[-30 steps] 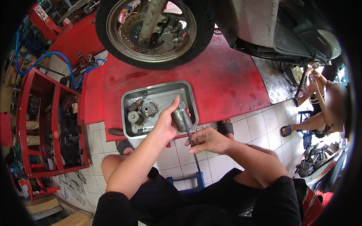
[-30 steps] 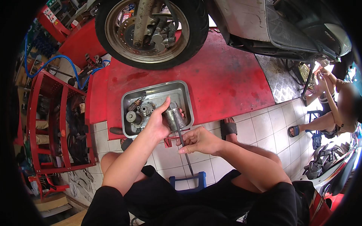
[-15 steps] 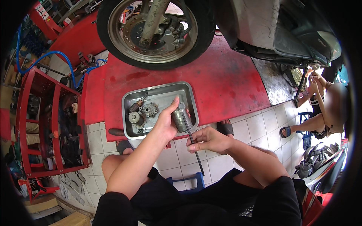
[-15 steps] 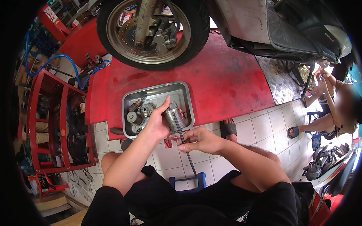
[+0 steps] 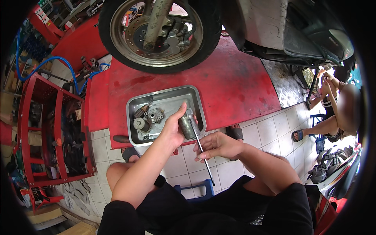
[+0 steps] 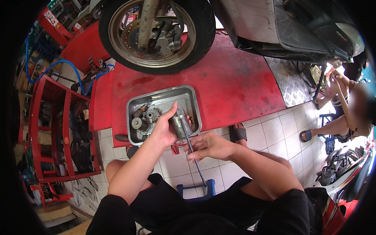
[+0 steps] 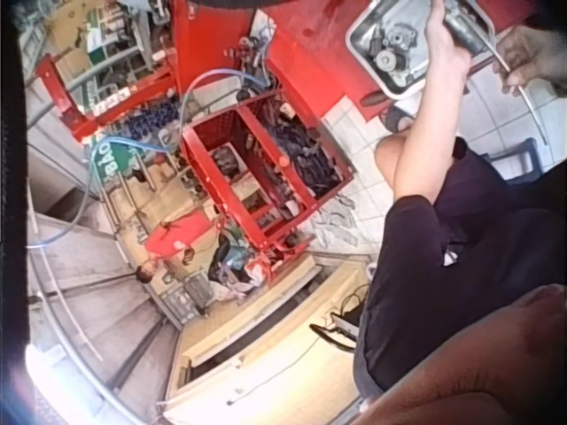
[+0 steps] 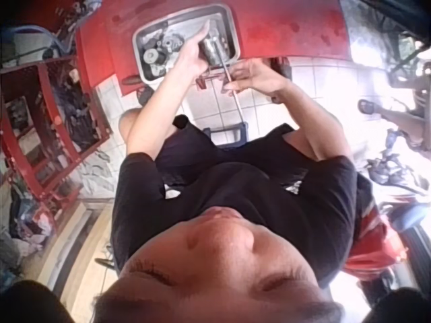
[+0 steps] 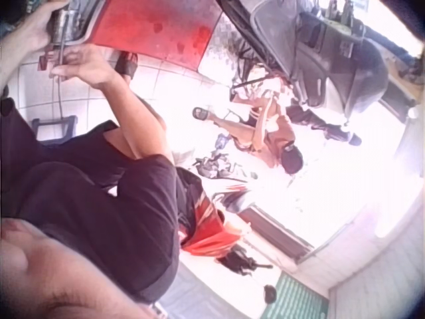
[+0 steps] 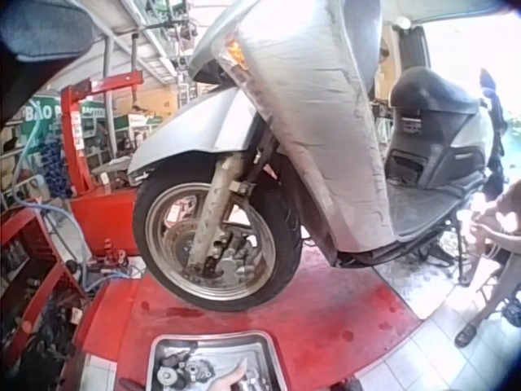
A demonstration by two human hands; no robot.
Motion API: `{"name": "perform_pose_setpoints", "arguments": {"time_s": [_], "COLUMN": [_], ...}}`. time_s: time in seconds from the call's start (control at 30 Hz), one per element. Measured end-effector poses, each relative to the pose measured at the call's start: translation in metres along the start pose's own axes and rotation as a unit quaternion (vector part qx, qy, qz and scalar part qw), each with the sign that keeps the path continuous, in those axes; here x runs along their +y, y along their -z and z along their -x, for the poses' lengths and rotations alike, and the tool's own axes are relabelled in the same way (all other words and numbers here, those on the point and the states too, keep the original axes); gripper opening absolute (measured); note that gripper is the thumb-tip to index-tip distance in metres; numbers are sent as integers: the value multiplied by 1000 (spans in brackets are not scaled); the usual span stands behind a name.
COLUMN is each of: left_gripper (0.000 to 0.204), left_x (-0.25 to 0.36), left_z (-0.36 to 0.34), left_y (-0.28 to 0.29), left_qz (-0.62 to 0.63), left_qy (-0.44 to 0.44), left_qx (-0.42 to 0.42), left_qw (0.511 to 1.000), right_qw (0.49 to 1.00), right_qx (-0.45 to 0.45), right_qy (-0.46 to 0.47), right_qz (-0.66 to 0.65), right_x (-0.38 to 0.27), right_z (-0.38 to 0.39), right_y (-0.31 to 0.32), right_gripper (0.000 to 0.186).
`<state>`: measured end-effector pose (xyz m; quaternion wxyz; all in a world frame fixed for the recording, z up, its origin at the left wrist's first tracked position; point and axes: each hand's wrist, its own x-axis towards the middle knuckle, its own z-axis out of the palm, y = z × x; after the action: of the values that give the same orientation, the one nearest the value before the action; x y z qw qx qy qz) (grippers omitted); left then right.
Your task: The person disassembles a cylindrical scooter part using a screwdriver, removes internal components, and places them in a metal tray. They then reassemble the part by inserting the components back into the housing.
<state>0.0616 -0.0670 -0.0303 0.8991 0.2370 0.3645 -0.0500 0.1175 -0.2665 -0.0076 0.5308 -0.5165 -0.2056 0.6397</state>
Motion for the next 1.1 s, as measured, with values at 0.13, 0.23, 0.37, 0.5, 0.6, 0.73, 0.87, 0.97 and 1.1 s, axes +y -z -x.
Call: {"name": "perform_pose_setpoints", "arguments": {"time_s": [0.13, 0.23, 0.37, 0.5, 0.6, 0.73, 0.87, 0.97, 1.1], "left_gripper": [45, 45, 47, 43, 43, 44, 47, 47, 48], "left_x": [-1, -1, 0, 1, 0, 0, 0, 1, -1], "left_z": [1, 1, 0, 2, 1, 1, -3, -2, -2], "left_y": [-1, -3, 0, -1, -3, -4, 0, 2, -1], "left_qz": [0, -2, -2, 7, 0, 3, -1, -5, -16], "left_qy": [-1, 2, -1, -1, -2, -3, -12, -16, -12], "left_qx": [-5, -8, -7, -3, -1, 0, 2, 5, -1], "left_qw": [1000, 1000, 1000, 1000, 1000, 1000, 1000, 1000, 1000], "right_qw": [1000, 998, 999, 999, 999, 994, 998, 999, 999], "right_qx": [-3, 7, 21, 28, 41, 40, 34, 32, 41], "right_qy": [9, -13, -9, -21, -20, -19, -3, -14, -17], "right_qz": [-15, 59, 27, -25, 7, 96, 54, -26, 0], "right_x": [0, 4, 4, -12, -3, 4, 0, -6, -1], "right_z": [0, -2, -2, 3, 1, -3, -1, 0, 0], "right_y": [-1, 8, 6, -4, 0, 9, 5, -2, -1], "right_gripper": [42, 41, 44, 38, 37, 38, 38, 36, 34]}}
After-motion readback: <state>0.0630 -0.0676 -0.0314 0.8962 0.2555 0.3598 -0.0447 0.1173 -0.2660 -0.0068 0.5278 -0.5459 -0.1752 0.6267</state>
